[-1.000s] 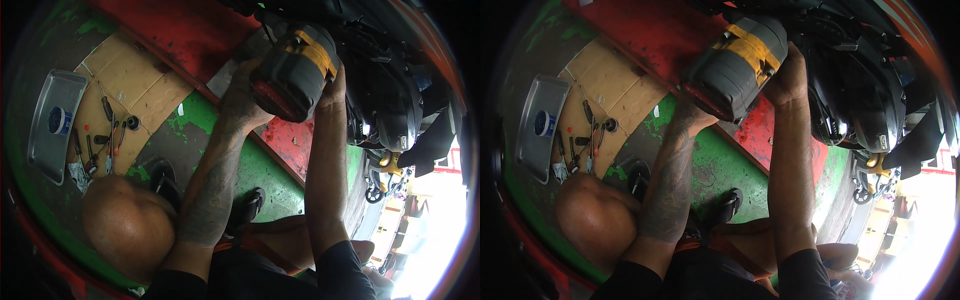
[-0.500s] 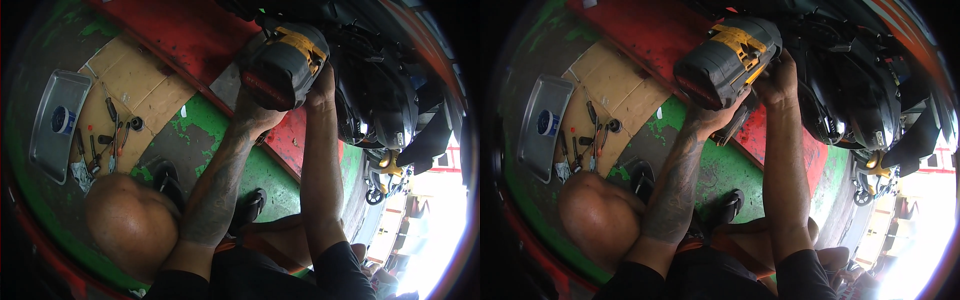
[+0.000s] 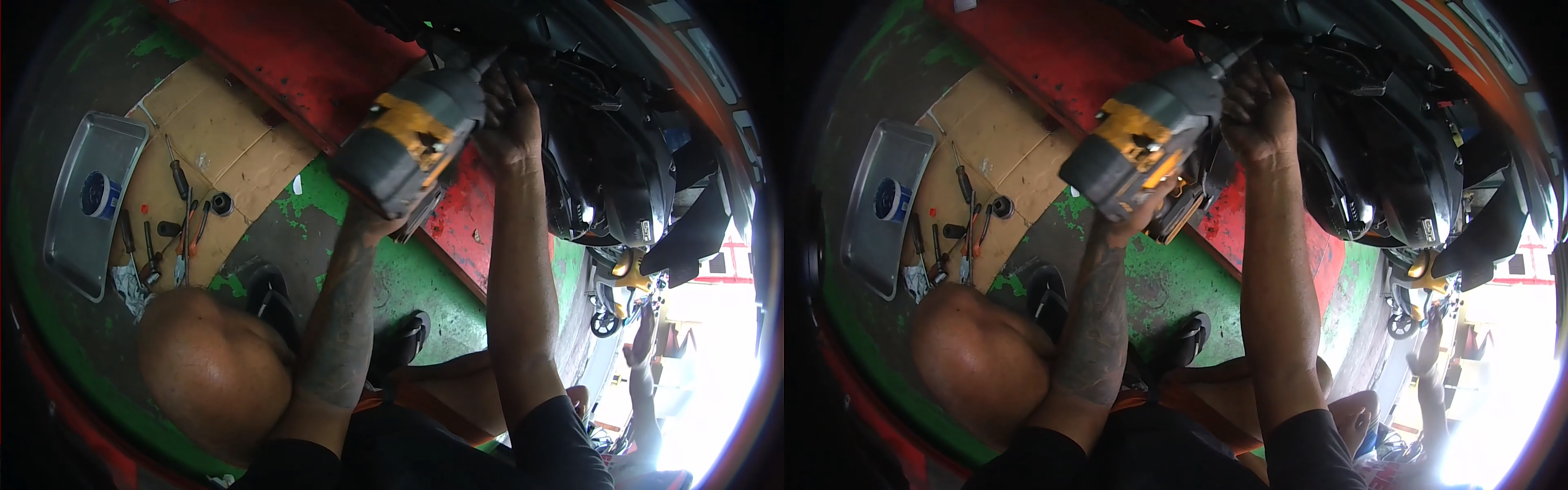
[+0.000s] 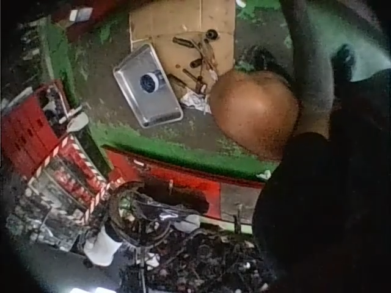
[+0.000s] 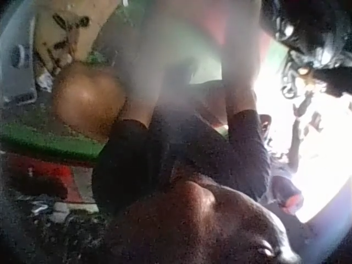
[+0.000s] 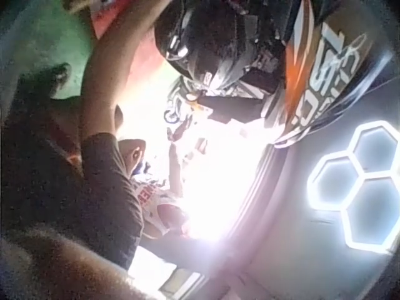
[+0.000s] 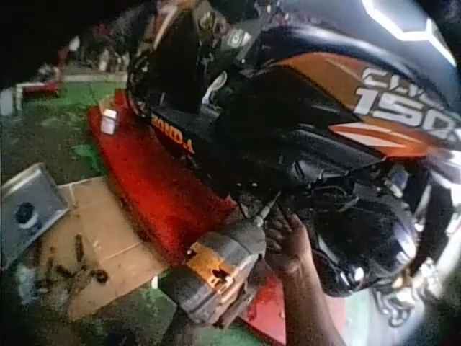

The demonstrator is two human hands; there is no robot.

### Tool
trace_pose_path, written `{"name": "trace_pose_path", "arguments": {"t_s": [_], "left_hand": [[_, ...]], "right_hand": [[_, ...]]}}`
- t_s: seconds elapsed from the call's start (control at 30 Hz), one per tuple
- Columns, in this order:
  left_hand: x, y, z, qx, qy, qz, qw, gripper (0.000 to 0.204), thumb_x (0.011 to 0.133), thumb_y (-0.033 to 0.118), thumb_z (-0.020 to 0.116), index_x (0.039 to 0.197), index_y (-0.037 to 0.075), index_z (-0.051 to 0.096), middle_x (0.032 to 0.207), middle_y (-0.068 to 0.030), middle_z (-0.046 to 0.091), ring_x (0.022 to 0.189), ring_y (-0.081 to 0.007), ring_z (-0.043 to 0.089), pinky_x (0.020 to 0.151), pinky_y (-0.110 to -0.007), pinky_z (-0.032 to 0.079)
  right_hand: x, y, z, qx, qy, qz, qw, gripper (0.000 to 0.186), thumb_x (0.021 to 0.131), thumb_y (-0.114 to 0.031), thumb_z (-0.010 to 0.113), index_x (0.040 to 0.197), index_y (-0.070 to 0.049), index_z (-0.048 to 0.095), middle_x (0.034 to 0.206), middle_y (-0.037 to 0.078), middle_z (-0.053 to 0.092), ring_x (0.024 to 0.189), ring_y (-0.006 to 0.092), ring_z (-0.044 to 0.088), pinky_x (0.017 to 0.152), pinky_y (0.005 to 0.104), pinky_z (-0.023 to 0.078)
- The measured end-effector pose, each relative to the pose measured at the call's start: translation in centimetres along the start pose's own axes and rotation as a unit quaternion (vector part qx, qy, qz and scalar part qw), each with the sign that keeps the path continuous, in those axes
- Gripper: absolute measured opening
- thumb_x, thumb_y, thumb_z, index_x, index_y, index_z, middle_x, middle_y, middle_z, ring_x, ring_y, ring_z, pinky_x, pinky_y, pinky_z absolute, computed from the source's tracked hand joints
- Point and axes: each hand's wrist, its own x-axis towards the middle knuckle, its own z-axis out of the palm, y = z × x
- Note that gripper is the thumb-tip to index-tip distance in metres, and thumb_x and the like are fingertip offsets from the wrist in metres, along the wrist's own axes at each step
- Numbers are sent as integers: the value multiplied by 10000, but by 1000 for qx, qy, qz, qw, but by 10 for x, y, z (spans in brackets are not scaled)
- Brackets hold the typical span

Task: Disassembling the CVT system of a scooter motorcycle using an impact wrench and screwdriver.

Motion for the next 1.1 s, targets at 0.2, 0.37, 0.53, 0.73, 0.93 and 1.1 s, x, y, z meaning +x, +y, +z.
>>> {"name": "trace_pose_path", "arguments": {"t_s": [0.2,0.37,0.53,0.73,0.93,1.1], "left_hand": [[12,6,-42,-390,-60,-209,895,316,895,119,640,1197,46,580,1130,-61,637,989,-127,591,837,-297,490],[-9,-24,-73,-434,-132,-207,867,308,885,81,644,1183,38,580,1051,-46,649,917,-118,600,792,-281,499],[-50,-63,-80,-420,-189,-443,769,216,886,109,644,1089,60,592,980,-32,641,845,-121,613,725,-283,507],[-46,-54,81,-434,-337,-440,711,303,886,166,652,1149,53,554,1017,-39,618,860,-140,608,728,-323,525],[-59,-19,119,-417,-377,-470,681,288,873,165,666,1126,63,574,1016,-44,622,879,-159,615,734,-327,521],[-111,-37,93,-388,-283,-543,688,276,862,164,678,1107,72,590,1016,-49,626,896,-176,621,739,-330,517]], "right_hand": [[-3,20,-6,-105,47,-61,992,235,980,-328,457,908,-121,542,633,-65,353,495,63,307,441,205,244],[-28,59,-25,-164,187,-58,967,415,949,-559,408,970,-166,540,689,-49,422,505,71,330,440,211,241],[-49,91,-52,-332,340,-27,880,426,920,-570,481,958,-168,620,574,-62,382,463,60,345,416,215,274],[-75,107,-174,-397,420,-156,801,476,976,-502,411,955,-50,559,555,4,413,469,137,436,428,305,348],[-100,115,-191,-366,467,-134,794,544,977,-448,411,943,56,612,851,287,631,936,439,614,812,485,454],[-131,105,-209,-505,474,-88,716,433,963,-362,458,916,31,635,877,316,625,871,469,616,724,512,495]]}}
